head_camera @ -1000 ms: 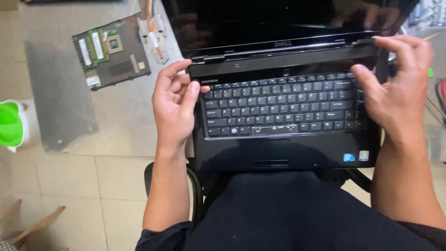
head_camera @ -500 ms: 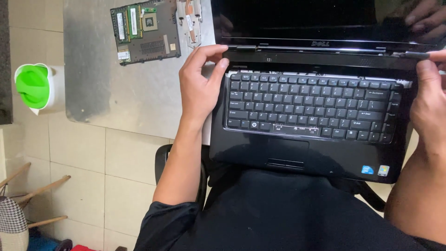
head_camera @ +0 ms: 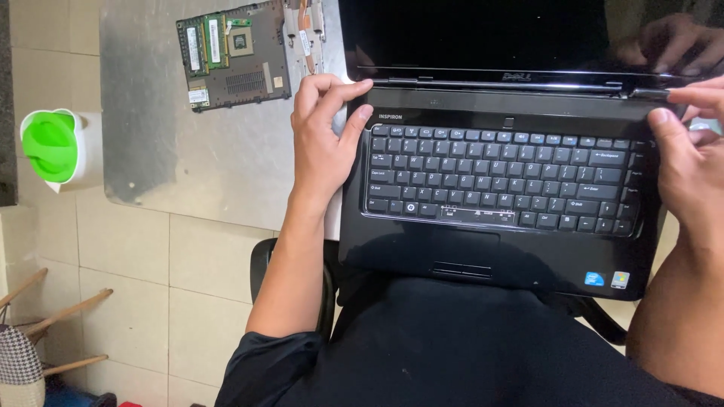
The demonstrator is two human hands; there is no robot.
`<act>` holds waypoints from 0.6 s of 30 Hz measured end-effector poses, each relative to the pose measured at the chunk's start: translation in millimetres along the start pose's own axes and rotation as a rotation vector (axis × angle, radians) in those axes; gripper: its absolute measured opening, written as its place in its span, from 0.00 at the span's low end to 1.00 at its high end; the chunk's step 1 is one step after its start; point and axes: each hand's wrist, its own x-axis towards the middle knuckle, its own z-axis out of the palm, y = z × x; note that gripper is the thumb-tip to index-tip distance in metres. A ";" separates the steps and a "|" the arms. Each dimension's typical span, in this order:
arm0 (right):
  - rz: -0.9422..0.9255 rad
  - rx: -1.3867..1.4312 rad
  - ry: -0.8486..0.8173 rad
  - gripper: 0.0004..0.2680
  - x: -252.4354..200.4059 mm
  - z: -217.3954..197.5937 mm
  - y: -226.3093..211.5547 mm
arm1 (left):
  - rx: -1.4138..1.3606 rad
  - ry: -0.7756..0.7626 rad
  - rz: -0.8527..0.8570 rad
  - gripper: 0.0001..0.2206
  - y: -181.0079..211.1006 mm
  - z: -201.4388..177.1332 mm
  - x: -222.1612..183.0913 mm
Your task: Assembling a laptop by connecting internal ribbon cables, installing the keyboard, and snapping the top bezel into place.
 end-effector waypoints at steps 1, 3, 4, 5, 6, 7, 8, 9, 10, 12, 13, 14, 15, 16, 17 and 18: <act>-0.003 0.017 -0.018 0.07 1.7 -0.9 -5.2 | 0.055 -0.010 -0.011 0.11 -1.0 0.5 -1.0; -0.016 0.014 -0.023 0.08 2.4 -3.4 -9.7 | 0.044 -0.018 -0.014 0.10 -0.7 0.8 -1.6; -0.032 0.013 -0.031 0.09 3.0 -4.0 -12.2 | 0.036 -0.023 -0.020 0.11 -0.6 0.2 -2.4; -0.031 0.013 -0.031 0.09 1.6 -3.4 -6.3 | 0.036 -0.025 -0.019 0.11 0.8 -0.7 -0.8; -0.012 0.019 -0.023 0.08 0.8 -2.3 -0.4 | -0.057 -0.011 0.011 0.11 2.2 -1.9 0.7; 0.006 0.024 -0.017 0.07 -0.1 -1.1 5.5 | -0.150 0.002 0.041 0.11 3.4 -3.3 2.2; 0.006 0.025 -0.017 0.07 -1.0 -0.5 9.4 | -0.149 0.002 0.040 0.11 4.7 -4.3 2.8; 0.004 0.023 -0.004 0.06 -2.0 0.0 13.3 | -0.165 -0.005 0.025 0.11 6.0 -5.3 3.4; 0.002 0.020 0.008 0.05 -3.0 0.7 17.3 | -0.180 -0.011 0.009 0.11 7.3 -6.3 3.6; 0.042 0.017 0.021 0.06 -4.5 3.3 29.1 | -0.176 -0.019 -0.010 0.11 6.8 -6.7 3.6; 0.083 0.013 0.036 0.06 -4.9 4.4 35.1 | -0.173 -0.028 -0.029 0.11 6.7 -6.8 4.0; 0.082 0.013 0.035 0.06 -2.8 3.2 36.6 | -0.172 -0.027 -0.029 0.11 7.4 -6.7 4.2; 0.145 0.022 0.016 0.08 -0.8 2.1 38.3 | -0.155 -0.034 -0.048 0.12 8.1 -6.5 4.3; 0.208 0.032 -0.004 0.09 0.8 0.8 39.7 | -0.139 -0.042 -0.067 0.12 8.8 -6.4 4.4; 0.208 0.032 -0.004 0.09 3.1 -0.2 37.2 | -0.139 -0.042 -0.067 0.12 9.5 -7.1 4.0; 0.218 0.026 -0.009 0.09 5.4 -2.3 34.9 | -0.141 -0.045 -0.081 0.12 10.2 -6.9 4.3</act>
